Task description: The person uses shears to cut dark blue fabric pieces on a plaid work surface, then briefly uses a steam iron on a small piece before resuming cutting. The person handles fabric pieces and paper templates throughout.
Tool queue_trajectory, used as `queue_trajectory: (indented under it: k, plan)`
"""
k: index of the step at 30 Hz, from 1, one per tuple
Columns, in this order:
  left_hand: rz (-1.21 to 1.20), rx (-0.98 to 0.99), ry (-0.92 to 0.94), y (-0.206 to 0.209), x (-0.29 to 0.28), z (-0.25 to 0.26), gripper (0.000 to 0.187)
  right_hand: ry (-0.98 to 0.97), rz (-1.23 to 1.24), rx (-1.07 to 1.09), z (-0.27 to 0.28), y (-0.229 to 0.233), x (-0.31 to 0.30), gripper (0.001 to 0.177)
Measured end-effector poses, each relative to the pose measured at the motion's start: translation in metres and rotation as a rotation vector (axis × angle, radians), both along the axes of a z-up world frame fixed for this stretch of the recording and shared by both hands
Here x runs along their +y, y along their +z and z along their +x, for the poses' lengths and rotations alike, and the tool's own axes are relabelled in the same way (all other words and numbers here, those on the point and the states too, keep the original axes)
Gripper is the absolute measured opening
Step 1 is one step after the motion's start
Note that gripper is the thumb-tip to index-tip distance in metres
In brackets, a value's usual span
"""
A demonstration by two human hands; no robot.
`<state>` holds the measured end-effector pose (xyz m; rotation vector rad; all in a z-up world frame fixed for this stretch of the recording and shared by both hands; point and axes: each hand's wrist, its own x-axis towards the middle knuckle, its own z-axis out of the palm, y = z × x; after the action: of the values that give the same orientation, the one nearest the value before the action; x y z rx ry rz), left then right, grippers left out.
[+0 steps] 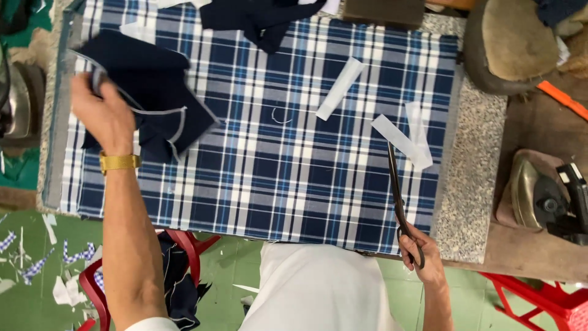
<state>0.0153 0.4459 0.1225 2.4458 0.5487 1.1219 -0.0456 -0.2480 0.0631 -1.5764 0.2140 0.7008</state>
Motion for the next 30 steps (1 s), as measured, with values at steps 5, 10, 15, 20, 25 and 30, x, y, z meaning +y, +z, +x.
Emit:
queue_trajectory:
  k: [5,10,15,20,25,30]
  plan:
    - [0.250,0.322,0.103,-0.012,-0.061,0.023,0.061,-0.066,0.004,-0.011,-0.011,-0.011,-0.016,0.061]
    - [0.422,0.353,-0.223,-0.065,-0.183,0.048,0.047,-0.087,-0.024,-0.006,-0.018,0.001,-0.020,0.063]
    - [0.238,0.447,-0.330,-0.143,-0.241,0.060,0.006,-0.076,-0.040,-0.040,-0.021,0.012,-0.036,0.069]
    - [0.253,0.419,-0.435,-0.147,-0.313,0.055,0.011,-0.200,-0.038,-0.039,-0.030,0.005,-0.056,0.064]
    - [0.005,0.661,-1.139,-0.139,-0.430,0.014,0.023,-0.287,-0.018,-0.020,-0.028,-0.005,-0.067,0.065]
    - [-0.087,0.590,-1.121,-0.112,-0.483,0.047,0.023,-0.442,0.086,-0.175,-0.037,-0.028,-0.087,0.036]
